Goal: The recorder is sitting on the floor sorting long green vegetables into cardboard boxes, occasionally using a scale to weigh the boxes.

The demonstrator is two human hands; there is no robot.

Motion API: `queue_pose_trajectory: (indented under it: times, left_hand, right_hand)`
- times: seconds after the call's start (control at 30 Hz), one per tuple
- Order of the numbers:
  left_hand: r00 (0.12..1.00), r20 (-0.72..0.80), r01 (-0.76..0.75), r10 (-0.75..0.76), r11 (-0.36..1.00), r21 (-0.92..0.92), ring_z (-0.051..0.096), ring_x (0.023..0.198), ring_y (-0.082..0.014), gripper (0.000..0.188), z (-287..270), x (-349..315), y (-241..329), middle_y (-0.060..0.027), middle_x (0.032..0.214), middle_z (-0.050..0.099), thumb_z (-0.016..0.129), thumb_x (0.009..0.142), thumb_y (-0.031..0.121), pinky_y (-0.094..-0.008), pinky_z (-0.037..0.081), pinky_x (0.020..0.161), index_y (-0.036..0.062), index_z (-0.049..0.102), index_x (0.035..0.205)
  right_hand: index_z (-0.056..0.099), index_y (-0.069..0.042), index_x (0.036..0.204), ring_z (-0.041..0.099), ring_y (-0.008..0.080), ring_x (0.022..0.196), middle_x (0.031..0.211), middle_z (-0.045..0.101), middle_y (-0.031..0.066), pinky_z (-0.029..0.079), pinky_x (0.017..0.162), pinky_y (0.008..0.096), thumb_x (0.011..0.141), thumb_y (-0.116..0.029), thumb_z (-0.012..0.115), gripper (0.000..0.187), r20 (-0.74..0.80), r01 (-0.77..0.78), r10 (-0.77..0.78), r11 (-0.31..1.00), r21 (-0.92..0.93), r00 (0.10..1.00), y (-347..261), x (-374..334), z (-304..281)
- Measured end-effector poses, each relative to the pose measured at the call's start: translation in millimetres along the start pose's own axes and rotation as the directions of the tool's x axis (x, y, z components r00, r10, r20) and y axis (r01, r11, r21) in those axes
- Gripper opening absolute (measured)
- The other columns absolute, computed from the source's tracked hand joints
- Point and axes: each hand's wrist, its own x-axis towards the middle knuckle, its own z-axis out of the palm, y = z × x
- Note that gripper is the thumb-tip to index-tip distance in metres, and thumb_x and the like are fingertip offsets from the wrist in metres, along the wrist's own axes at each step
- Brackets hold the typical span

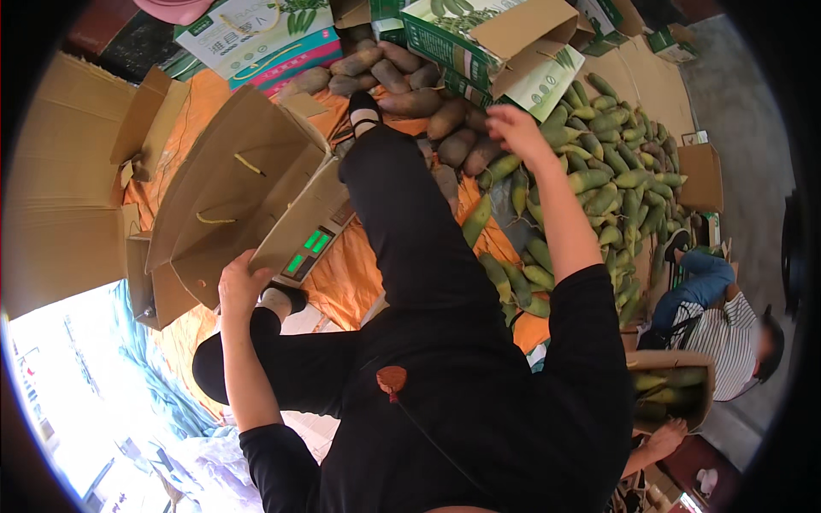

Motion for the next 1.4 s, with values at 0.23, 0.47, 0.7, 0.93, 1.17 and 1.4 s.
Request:
queue_pose_trajectory:
  times: [0.23,0.47,0.7,0.93,1.17,1.4]
  left_hand:
    - [0.993,-0.100,0.078,-0.069,0.992,0.095,0.063,0.087,-0.0362,0.030,11,2,-1,-0.0190,0.090,0.066,0.066,0.075,0.016,-0.0425,0.049,0.077,0.0101,0.067,0.105]
    - [0.981,-0.108,0.172,-0.161,0.980,0.099,0.063,0.082,-0.0343,0.022,11,3,11,-0.0155,0.085,0.066,0.065,0.078,0.020,-0.0416,0.050,0.073,0.0139,0.069,0.098]
    - [0.986,-0.158,0.071,-0.052,0.991,0.117,0.063,0.082,-0.0348,0.020,14,6,14,-0.0166,0.085,0.066,0.067,0.077,0.018,-0.0408,0.049,0.072,0.0099,0.069,0.095]
    - [0.988,-0.123,0.106,-0.096,0.991,0.079,0.063,0.079,-0.0343,0.017,14,11,17,-0.0163,0.083,0.065,0.064,0.078,0.014,-0.0404,0.049,0.069,0.0069,0.068,0.092]
    - [0.983,-0.137,0.133,-0.121,0.987,0.085,0.064,0.083,-0.0339,0.017,9,3,12,-0.0152,0.088,0.066,0.063,0.079,0.014,-0.0403,0.050,0.071,0.0097,0.069,0.095]
    - [0.979,-0.141,0.163,-0.145,0.979,0.126,0.064,0.087,-0.0306,0.021,12,0,5,-0.0105,0.091,0.067,0.059,0.080,0.012,-0.0398,0.050,0.077,0.0147,0.069,0.098]
  right_hand:
    - [0.058,-0.014,0.111,0.059,0.0204,0.073,0.095,0.061,0.0041,0.046,0.057,0.0408,0.084,-0.022,0.061,0.028,-0.047,-0.548,0.547,0.836,-0.020,0.836,222,-27,34]
    - [0.054,-0.015,0.098,0.045,0.0188,0.056,0.080,0.053,0.0025,0.040,0.052,0.0378,0.084,-0.023,0.064,0.020,0.047,-0.754,0.760,0.632,0.180,0.649,287,-53,92]
    - [0.049,0.000,0.113,0.063,0.0316,0.086,0.099,0.062,0.0137,0.052,0.069,0.0433,0.066,-0.007,0.081,0.058,-0.410,-0.556,0.623,0.781,0.284,0.666,306,-44,135]
    - [0.039,0.006,0.121,0.060,0.0319,0.105,0.117,0.057,0.0218,0.052,0.086,0.0380,0.062,-0.016,0.085,0.078,-0.355,-0.775,0.735,0.631,0.044,0.578,309,-26,137]
    - [0.045,0.004,0.116,0.062,0.0298,0.099,0.109,0.059,0.0191,0.052,0.081,0.0376,0.060,-0.013,0.084,0.070,-0.459,-0.722,0.612,0.685,-0.100,0.644,289,-18,154]
    - [0.040,0.001,0.120,0.060,0.0276,0.096,0.109,0.058,0.0158,0.050,0.083,0.0387,0.059,0.004,0.079,0.072,-0.290,-0.437,0.450,0.893,0.112,0.845,231,-42,129]
